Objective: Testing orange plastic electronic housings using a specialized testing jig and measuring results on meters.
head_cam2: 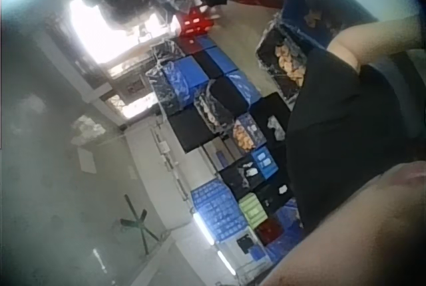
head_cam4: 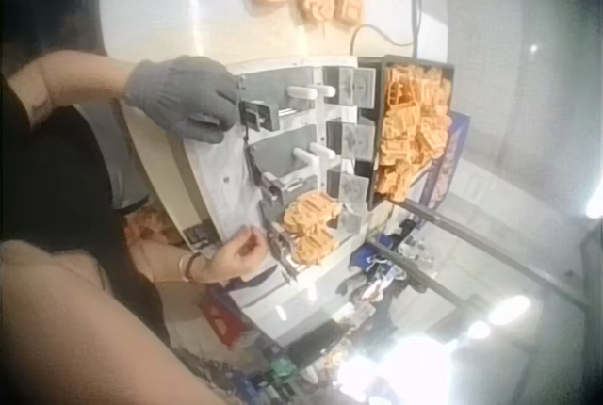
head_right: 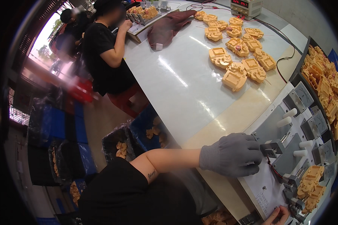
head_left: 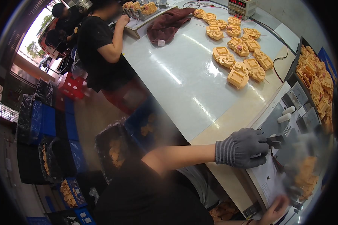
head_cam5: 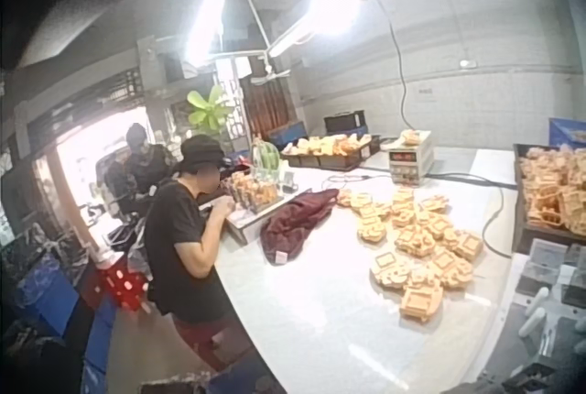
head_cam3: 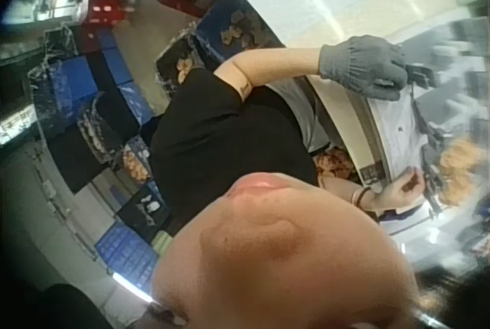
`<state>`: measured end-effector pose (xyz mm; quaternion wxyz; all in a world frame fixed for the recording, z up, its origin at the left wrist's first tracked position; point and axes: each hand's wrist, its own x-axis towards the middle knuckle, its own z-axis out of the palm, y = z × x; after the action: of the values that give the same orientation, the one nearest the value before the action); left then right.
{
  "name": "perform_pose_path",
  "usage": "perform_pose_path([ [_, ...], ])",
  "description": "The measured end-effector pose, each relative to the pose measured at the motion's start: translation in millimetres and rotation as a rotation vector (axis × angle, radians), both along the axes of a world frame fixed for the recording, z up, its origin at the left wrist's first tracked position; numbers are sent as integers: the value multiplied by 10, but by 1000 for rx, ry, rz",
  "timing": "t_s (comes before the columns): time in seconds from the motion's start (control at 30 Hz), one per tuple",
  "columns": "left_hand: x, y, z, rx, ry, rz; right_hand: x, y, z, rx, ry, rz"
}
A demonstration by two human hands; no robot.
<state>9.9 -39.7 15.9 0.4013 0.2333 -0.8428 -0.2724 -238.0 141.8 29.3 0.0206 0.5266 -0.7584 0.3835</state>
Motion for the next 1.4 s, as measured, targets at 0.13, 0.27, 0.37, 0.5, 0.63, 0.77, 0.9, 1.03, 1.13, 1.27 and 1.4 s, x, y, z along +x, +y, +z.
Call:
perform_pose_path([
  [0.13, 7, 0, 10, -9, -16, 31, -67, -60, -70, -2, 20, 48],
  [0.27, -97, -38, 60, -10, 18, -40, -471, 232, -261, 91, -22, 11],
  [0.37, -68, 16, 169, -69, 108, -74, -180, 162, -94, -42, -50, -3],
  [0.5, 56, -22, 329, -120, 79, -81, -2, -101, 69, -60, -80, -11],
  [0.63, -399, -25, 926, -321, -85, -256, -68, -56, -83, -265, -271, -4],
  [0.77, -1189, -184, 1144, -291, -223, -463, -47, 0, 11, -254, -290, 39],
  [0.9, -1783, -292, 1144, -259, -481, -498, -49, 7, 0, -276, -281, 60],
  [1.03, -1917, -251, 1141, -303, -667, -441, -102, -2, -38, -303, -304, 114],
  [1.13, -1966, -228, 1146, -235, -709, -479, -101, 39, 37, -246, -246, 123],
  [1.27, -2083, -308, 1041, -197, -656, -652, -37, -69, 81, -405, -336, 80],
  [1.4, -2183, -276, 988, -552, -682, -480, -57, -120, -67, -485, -441, 212],
])
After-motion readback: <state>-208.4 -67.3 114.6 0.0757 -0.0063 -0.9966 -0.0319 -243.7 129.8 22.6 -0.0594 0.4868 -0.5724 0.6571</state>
